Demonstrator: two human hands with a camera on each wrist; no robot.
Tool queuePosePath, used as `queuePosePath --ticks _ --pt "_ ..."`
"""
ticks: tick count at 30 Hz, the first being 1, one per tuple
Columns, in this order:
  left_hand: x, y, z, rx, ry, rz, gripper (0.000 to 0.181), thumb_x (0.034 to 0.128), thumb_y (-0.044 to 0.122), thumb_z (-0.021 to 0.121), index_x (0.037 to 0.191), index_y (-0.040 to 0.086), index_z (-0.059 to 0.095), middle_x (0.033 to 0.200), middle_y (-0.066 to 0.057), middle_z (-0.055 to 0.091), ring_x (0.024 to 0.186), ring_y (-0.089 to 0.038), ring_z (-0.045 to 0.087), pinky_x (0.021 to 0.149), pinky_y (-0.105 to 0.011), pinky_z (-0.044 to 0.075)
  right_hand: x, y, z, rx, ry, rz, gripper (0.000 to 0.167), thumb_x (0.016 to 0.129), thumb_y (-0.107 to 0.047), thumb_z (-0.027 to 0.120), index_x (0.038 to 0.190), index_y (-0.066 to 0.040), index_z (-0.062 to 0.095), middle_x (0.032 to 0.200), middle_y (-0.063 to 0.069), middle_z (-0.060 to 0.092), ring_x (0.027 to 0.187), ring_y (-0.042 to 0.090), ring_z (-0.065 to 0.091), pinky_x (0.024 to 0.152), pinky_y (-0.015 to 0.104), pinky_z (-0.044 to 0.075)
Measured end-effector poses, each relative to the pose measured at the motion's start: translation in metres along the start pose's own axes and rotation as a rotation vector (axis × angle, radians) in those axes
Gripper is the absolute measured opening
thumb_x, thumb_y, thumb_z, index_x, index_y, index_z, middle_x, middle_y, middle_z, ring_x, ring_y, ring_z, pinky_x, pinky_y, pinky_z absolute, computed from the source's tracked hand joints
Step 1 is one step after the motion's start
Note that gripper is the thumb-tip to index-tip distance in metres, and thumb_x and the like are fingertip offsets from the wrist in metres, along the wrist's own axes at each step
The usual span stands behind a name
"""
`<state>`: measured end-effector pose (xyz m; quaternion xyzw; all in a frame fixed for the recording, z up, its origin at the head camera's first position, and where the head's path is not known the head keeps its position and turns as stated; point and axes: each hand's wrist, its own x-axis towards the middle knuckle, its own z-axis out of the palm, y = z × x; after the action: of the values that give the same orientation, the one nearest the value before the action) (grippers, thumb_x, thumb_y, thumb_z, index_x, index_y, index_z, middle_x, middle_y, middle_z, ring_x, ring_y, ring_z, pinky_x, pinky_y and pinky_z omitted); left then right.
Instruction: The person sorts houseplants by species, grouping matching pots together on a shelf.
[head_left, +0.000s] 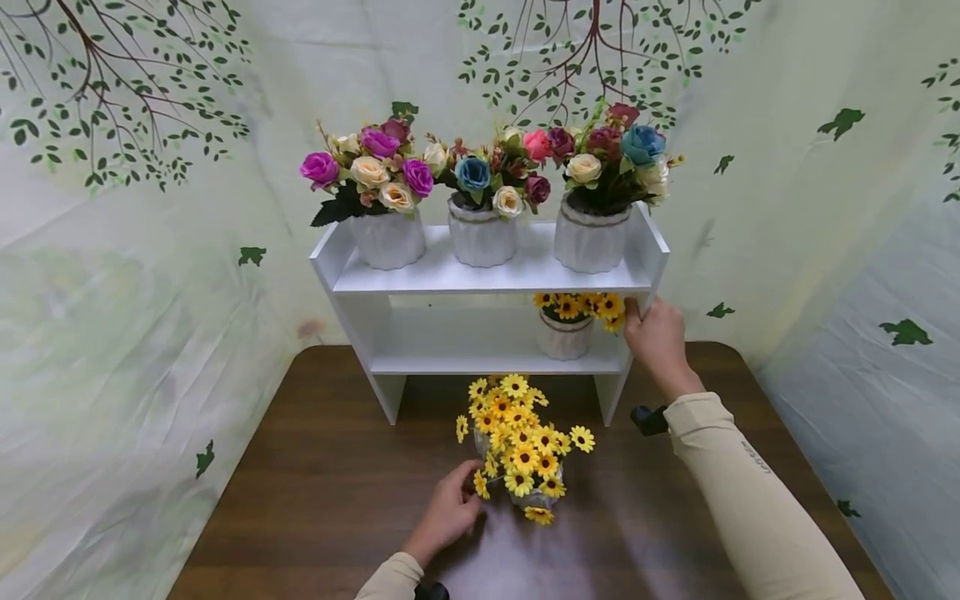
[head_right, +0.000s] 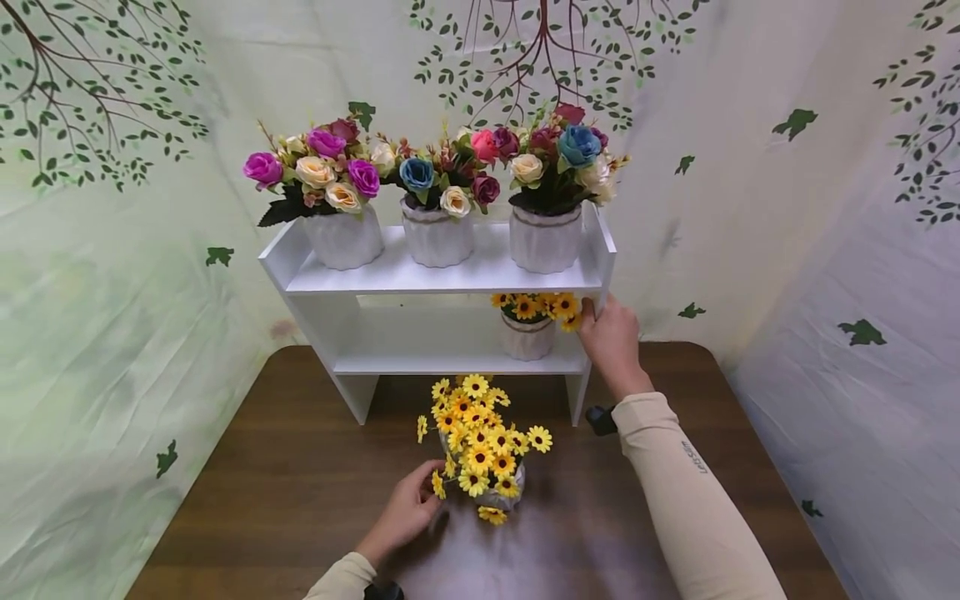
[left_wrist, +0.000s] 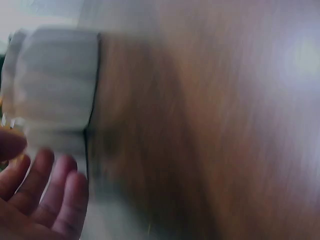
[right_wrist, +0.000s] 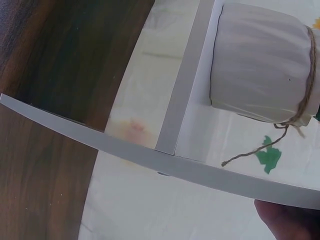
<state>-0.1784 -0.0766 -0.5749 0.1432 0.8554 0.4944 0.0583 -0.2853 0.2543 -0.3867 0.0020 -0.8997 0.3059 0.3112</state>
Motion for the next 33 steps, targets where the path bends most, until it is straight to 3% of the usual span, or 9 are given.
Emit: queuePosePath --ticks 3,6,12,18,21,24,26,28,33 --pt "-0.003 0.003 0.016 -0.004 -0.034 -0.013 0.068 0.0852 0.015 0.068 0.144 -0.003 0.040 0.140 -0.028 0.051 0.113 -0.039 0.063 0.097 -0.051 0.051 -0.001 0.000 -0.001 -0.006 -0.006 0.005 0.028 0.099 -0.013 0.054 0.096 0.013 0.064 0.080 0.032 0.067 0.065 0.042 0.059 0.059 0.055 0.048" --pt "-0.003 0.005 0.030 -0.137 -0.041 -0.025 0.086 0.0823 0.025 0.077 0.150 -0.001 0.030 0.151 -0.025 0.043 0.139 -0.042 0.043 0.114 -0.059 0.036 -0.001 0.001 0.000 -0.011 -0.012 0.004 0.028 0.099 -0.013 0.054 0.097 0.013 0.064 0.078 0.032 0.066 0.064 0.041 0.058 0.058 0.053 0.047" --pt "0.001 0.007 0.045 -0.428 0.024 -0.087 0.088 0.0796 0.013 0.080 0.148 0.001 0.026 0.147 -0.022 0.044 0.134 -0.035 0.047 0.105 -0.036 0.042 -0.001 0.001 0.000 -0.009 -0.025 -0.002 0.026 0.099 -0.012 0.053 0.096 0.012 0.063 0.077 0.031 0.065 0.062 0.040 0.056 0.055 0.050 0.045" --pt "0.001 0.012 0.049 -0.488 -0.003 -0.164 0.071 0.0846 0.019 0.077 0.144 0.001 0.043 0.143 -0.020 0.054 0.131 -0.034 0.053 0.107 -0.040 0.046 -0.001 0.001 0.000 -0.015 -0.027 -0.002 0.027 0.099 -0.013 0.053 0.091 0.011 0.063 0.072 0.028 0.063 0.058 0.035 0.053 0.050 0.040 0.039" --pt "0.000 0.017 0.051 -0.417 0.011 -0.200 0.077 0.0854 0.026 0.076 0.146 -0.004 0.039 0.139 -0.026 0.055 0.126 -0.039 0.055 0.108 -0.049 0.045 -0.001 0.002 -0.001 -0.019 -0.034 -0.001 0.027 0.100 -0.013 0.053 0.093 0.010 0.063 0.072 0.027 0.063 0.056 0.033 0.052 0.049 0.033 0.036" --pt "0.001 0.023 0.056 -0.221 0.018 -0.241 0.084 0.0846 0.030 0.073 0.144 -0.015 0.034 0.132 -0.038 0.053 0.111 -0.041 0.062 0.100 -0.052 0.049 -0.002 0.002 -0.002 -0.016 -0.037 0.003 0.028 0.100 -0.014 0.052 0.094 0.011 0.063 0.072 0.027 0.063 0.056 0.032 0.051 0.048 0.031 0.034" --pt "0.002 0.027 0.059 -0.089 0.037 -0.232 0.086 0.0797 0.029 0.074 0.139 -0.021 0.036 0.123 -0.043 0.055 0.103 -0.042 0.063 0.094 -0.053 0.051 -0.002 0.002 -0.002 -0.011 -0.033 0.007 0.027 0.100 -0.014 0.052 0.094 0.011 0.063 0.073 0.027 0.063 0.056 0.032 0.051 0.048 0.031 0.034" --pt "0.002 0.030 0.063 -0.003 0.075 -0.183 0.081 0.0744 0.028 0.079 0.130 -0.019 0.043 0.120 -0.037 0.058 0.103 -0.037 0.063 0.093 -0.051 0.052 -0.002 0.001 -0.003 -0.006 -0.030 0.008 0.027 0.100 -0.013 0.052 0.092 0.011 0.063 0.072 0.027 0.063 0.056 0.032 0.050 0.048 0.032 0.033" --pt "0.000 0.034 0.072 0.103 0.196 -0.080 0.076 0.0636 0.040 0.090 0.118 0.001 0.055 0.105 -0.016 0.063 0.100 -0.034 0.064 0.089 -0.048 0.053 -0.001 0.001 -0.002 -0.013 -0.026 0.002 0.028 0.100 -0.014 0.053 0.089 0.010 0.063 0.074 0.028 0.064 0.058 0.034 0.051 0.050 0.036 0.035"
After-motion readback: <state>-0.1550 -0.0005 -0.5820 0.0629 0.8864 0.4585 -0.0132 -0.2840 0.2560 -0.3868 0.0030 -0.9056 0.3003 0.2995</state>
